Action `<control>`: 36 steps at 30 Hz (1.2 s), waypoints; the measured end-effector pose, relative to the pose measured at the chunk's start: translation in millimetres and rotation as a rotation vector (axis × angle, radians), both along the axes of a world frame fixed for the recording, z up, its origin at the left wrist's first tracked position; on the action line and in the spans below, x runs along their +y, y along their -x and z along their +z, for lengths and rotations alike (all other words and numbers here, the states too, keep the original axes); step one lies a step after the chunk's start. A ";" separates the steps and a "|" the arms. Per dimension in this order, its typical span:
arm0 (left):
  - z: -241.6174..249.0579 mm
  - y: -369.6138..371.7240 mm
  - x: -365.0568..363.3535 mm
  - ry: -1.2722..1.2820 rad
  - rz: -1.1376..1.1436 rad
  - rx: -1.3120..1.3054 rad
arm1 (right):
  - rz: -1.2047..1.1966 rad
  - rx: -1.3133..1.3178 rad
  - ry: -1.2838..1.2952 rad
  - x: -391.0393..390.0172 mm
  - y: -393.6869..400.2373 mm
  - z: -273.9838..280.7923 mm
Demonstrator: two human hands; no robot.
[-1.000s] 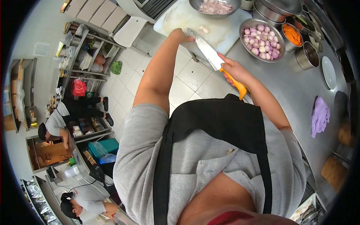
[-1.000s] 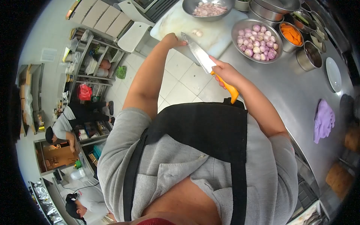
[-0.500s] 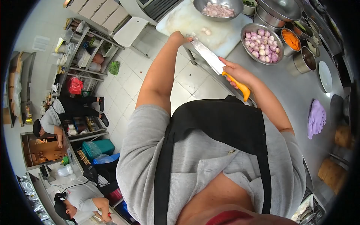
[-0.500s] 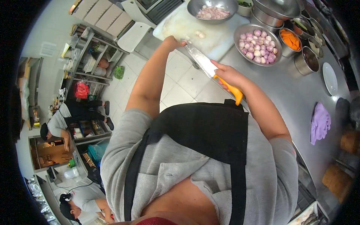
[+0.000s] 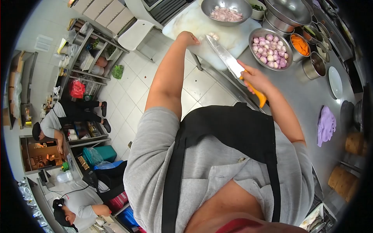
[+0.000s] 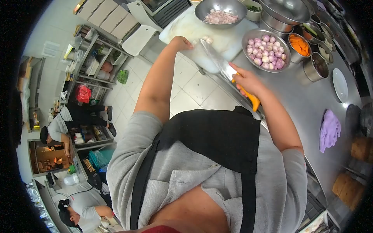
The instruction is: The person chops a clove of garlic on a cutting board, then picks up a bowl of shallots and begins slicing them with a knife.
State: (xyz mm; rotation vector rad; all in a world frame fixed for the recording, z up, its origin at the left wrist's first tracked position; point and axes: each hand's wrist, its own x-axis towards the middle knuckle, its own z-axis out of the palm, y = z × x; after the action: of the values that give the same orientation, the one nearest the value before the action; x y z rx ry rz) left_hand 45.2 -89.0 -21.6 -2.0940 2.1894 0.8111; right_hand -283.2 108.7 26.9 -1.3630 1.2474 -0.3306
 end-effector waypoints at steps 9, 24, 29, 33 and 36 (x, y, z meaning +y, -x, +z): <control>8.0 12.4 23.3 0.063 0.004 0.106 | -0.086 -0.392 -0.266 20.9 -2.7 -10.8; 22.0 17.8 16.2 -0.095 -0.091 -0.223 | -0.098 -0.360 -0.323 24.1 0.0 -5.2; 16.6 17.6 13.8 -0.043 -0.112 -0.190 | -0.091 -0.340 -0.335 23.7 -0.1 -5.4; 15.6 18.7 14.3 -0.043 -0.061 -0.206 | -0.051 -0.309 -0.316 20.3 0.9 -7.1; 6.0 13.0 11.8 0.014 -0.084 -0.186 | -0.084 -0.283 -0.304 17.1 -9.3 3.3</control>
State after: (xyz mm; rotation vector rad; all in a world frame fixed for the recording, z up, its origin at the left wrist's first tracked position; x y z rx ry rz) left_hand 32.2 -77.2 -15.6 -1.9776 2.1737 0.5718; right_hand -273.9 125.8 30.2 -0.9694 1.0697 -0.3625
